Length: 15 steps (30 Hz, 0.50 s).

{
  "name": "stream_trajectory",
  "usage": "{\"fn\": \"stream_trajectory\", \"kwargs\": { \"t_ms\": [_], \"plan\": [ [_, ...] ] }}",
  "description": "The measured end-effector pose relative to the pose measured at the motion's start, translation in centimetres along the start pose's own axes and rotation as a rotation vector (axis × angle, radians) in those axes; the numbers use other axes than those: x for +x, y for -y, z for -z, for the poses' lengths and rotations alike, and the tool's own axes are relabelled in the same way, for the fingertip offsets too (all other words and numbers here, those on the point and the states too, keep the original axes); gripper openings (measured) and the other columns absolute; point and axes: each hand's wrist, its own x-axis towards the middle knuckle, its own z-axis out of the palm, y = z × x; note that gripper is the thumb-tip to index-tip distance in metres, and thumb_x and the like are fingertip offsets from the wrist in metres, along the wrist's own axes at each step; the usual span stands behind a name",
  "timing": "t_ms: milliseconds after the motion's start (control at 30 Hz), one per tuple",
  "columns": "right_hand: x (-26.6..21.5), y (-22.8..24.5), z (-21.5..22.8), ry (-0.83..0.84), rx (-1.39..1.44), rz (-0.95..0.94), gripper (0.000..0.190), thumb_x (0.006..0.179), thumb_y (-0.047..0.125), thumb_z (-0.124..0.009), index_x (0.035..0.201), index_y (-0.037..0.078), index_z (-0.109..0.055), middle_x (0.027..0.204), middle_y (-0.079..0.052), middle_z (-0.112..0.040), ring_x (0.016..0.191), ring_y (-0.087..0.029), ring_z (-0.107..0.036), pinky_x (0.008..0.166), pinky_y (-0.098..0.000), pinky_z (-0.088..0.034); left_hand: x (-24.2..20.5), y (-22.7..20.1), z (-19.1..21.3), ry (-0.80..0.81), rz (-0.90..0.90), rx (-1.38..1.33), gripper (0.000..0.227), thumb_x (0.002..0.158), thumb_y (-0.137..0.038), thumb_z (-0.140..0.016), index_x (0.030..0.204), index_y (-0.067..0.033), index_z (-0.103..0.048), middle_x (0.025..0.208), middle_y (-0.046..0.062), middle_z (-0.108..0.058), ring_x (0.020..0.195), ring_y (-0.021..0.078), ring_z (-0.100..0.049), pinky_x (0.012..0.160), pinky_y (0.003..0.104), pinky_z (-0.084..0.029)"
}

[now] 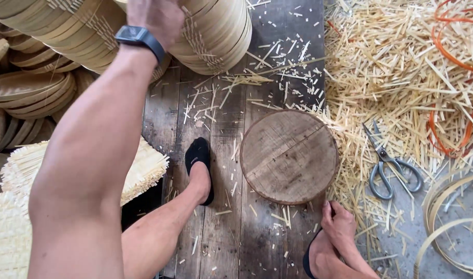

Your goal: Assembling and trimming a round bamboo basket using a wooden mold and scissors.

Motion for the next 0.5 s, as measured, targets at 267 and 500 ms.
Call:
{"fn": "stream_trajectory", "kwargs": {
  "t_ms": [267, 500],
  "plan": [
    [0.0, 0.3, 0.1, 0.02, 0.045, -0.065, 0.031, 0.096, 0.038, -0.06, 0.087, 0.01, -0.07, 0.068, -0.019, -0.067, 0.068, -0.042, -0.067, 0.064, -0.0501, -0.053, 0.0, 2.7, 0.1, -0.112, 0.166, -0.066, 0.007, 0.087, -0.007, -0.067, 0.083, -0.0021, -0.069, 0.069, 0.014, -0.068, 0.064, 0.0276, -0.068, 0.057, 0.04, -0.056],
    [0.0, 0.1, -0.2, 0.02, 0.024, -0.06, 0.031, 0.097, 0.039, -0.061, 0.088, 0.011, -0.071, 0.069, -0.018, -0.068, 0.069, -0.042, -0.067, 0.064, -0.0503, -0.053, 0.0, 3.8, -1.5, 0.074, 0.411, -0.361, 0.014, 0.103, -0.005, -0.061, 0.092, -0.0045, -0.069, 0.075, 0.008, -0.068, 0.068, 0.0218, -0.069, 0.055, 0.036, -0.055]
  ]
}}
